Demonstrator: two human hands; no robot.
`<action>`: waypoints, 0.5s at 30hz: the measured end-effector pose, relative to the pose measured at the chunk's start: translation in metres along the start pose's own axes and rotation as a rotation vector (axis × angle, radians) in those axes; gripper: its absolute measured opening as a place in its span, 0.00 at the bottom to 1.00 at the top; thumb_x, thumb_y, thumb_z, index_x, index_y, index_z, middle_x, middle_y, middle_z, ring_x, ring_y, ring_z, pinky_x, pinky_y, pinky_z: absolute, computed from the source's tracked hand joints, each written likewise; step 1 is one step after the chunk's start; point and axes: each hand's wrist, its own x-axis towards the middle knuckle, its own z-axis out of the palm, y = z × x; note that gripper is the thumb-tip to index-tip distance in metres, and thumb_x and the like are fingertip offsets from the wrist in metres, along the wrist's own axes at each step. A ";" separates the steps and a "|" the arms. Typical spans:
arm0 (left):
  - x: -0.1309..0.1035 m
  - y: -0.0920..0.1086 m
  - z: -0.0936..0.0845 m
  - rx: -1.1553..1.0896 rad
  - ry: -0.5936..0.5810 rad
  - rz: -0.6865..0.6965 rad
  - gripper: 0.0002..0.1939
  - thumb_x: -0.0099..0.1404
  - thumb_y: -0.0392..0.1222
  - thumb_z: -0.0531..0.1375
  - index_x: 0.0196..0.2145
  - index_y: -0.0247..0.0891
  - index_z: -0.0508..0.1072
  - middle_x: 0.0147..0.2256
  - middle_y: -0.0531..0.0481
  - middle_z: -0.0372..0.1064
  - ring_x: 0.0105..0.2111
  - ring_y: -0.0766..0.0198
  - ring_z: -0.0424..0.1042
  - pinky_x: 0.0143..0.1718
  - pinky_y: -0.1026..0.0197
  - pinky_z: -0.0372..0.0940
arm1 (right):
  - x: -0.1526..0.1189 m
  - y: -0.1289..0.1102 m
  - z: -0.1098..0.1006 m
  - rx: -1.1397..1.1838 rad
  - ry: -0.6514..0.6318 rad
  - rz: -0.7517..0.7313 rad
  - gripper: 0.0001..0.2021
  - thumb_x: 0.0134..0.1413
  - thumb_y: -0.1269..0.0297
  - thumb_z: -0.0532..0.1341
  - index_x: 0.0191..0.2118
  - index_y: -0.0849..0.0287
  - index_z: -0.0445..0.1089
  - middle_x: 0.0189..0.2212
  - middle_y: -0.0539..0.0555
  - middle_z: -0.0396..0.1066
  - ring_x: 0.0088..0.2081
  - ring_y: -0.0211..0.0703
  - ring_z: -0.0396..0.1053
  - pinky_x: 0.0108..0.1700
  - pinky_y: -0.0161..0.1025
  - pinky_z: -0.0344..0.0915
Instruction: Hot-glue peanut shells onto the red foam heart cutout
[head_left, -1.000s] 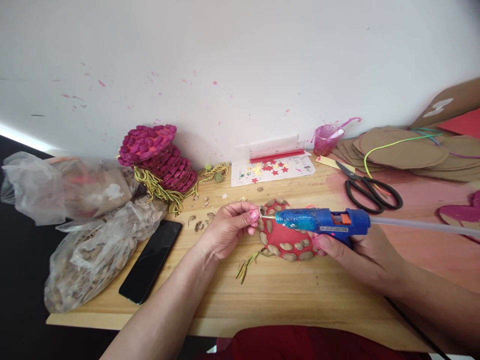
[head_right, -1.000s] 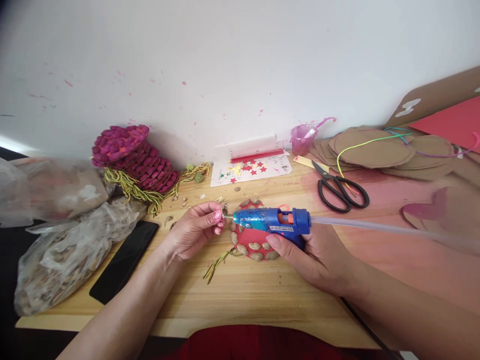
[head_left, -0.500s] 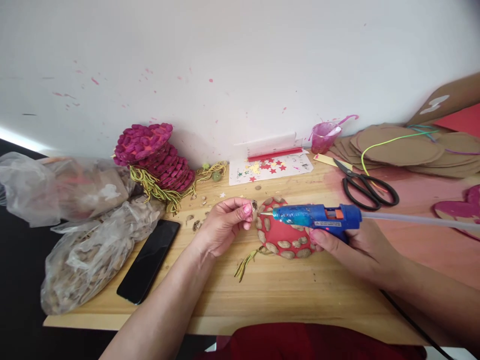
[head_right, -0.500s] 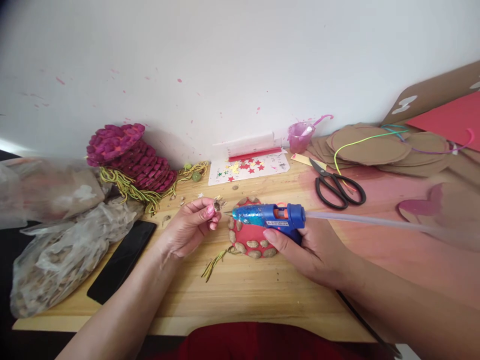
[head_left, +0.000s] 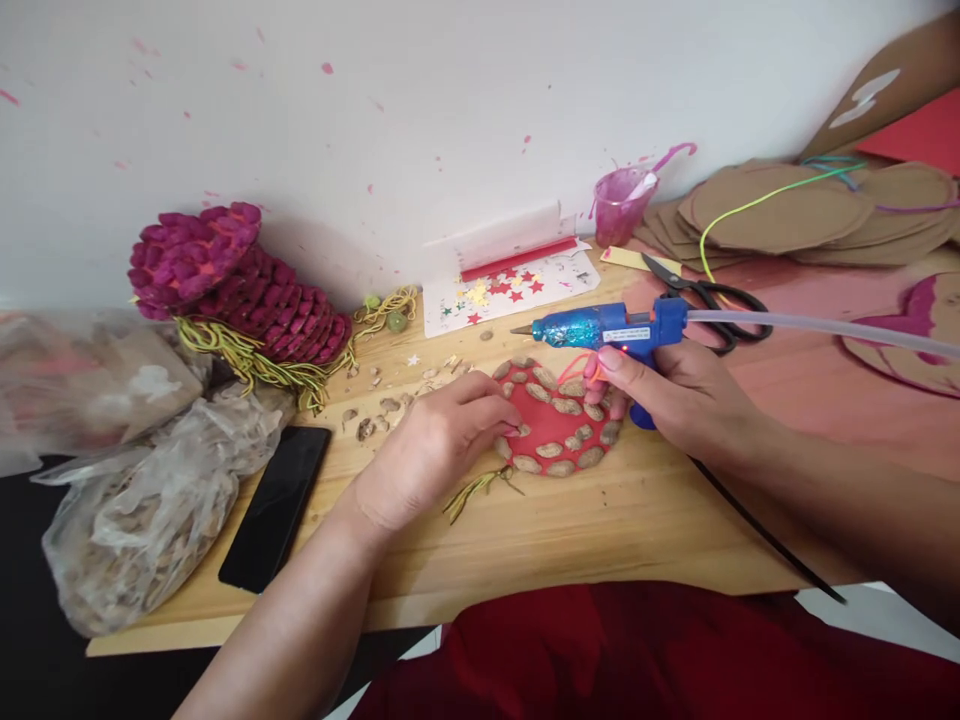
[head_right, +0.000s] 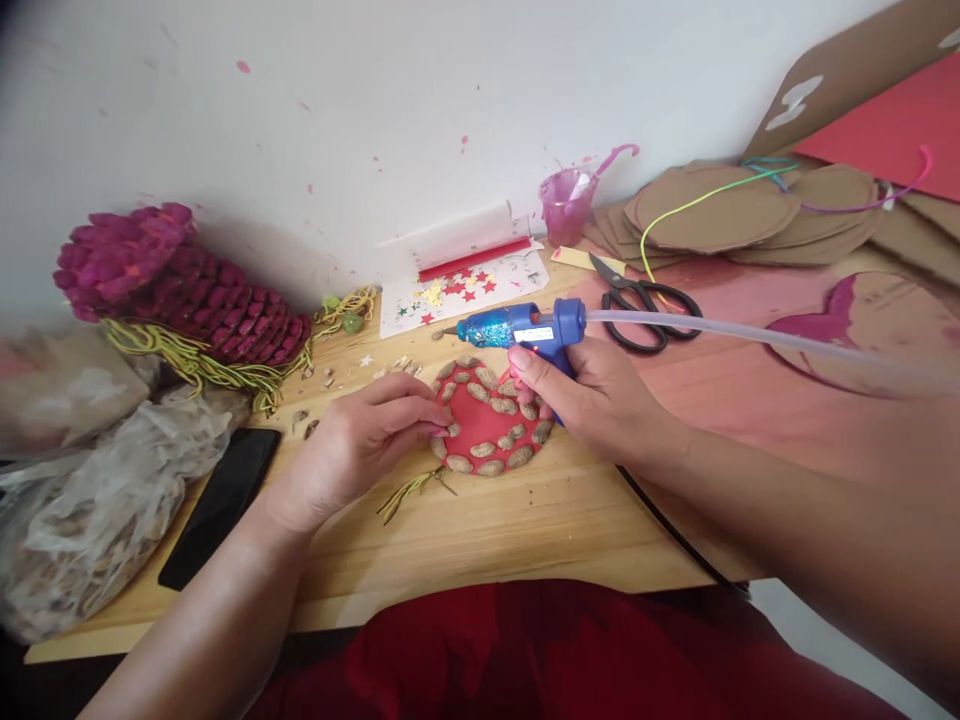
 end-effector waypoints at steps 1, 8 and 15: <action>0.000 0.003 0.000 0.036 -0.043 0.008 0.09 0.71 0.33 0.56 0.41 0.39 0.76 0.42 0.46 0.72 0.40 0.64 0.72 0.41 0.62 0.65 | 0.000 0.000 0.000 -0.011 0.007 -0.011 0.20 0.63 0.47 0.58 0.28 0.58 0.69 0.23 0.51 0.73 0.23 0.37 0.69 0.25 0.35 0.65; -0.005 0.012 0.003 0.160 -0.135 -0.023 0.08 0.71 0.34 0.55 0.42 0.39 0.74 0.43 0.47 0.70 0.39 0.63 0.70 0.38 0.62 0.63 | 0.000 0.003 0.002 -0.020 0.055 -0.003 0.21 0.61 0.46 0.59 0.28 0.58 0.72 0.22 0.51 0.73 0.22 0.36 0.68 0.25 0.35 0.63; -0.006 0.016 0.004 0.234 -0.200 -0.026 0.08 0.72 0.36 0.54 0.42 0.40 0.72 0.44 0.48 0.69 0.41 0.61 0.69 0.39 0.60 0.62 | 0.002 0.004 0.003 -0.027 0.068 -0.008 0.21 0.60 0.44 0.60 0.27 0.57 0.72 0.23 0.52 0.75 0.23 0.37 0.68 0.23 0.36 0.61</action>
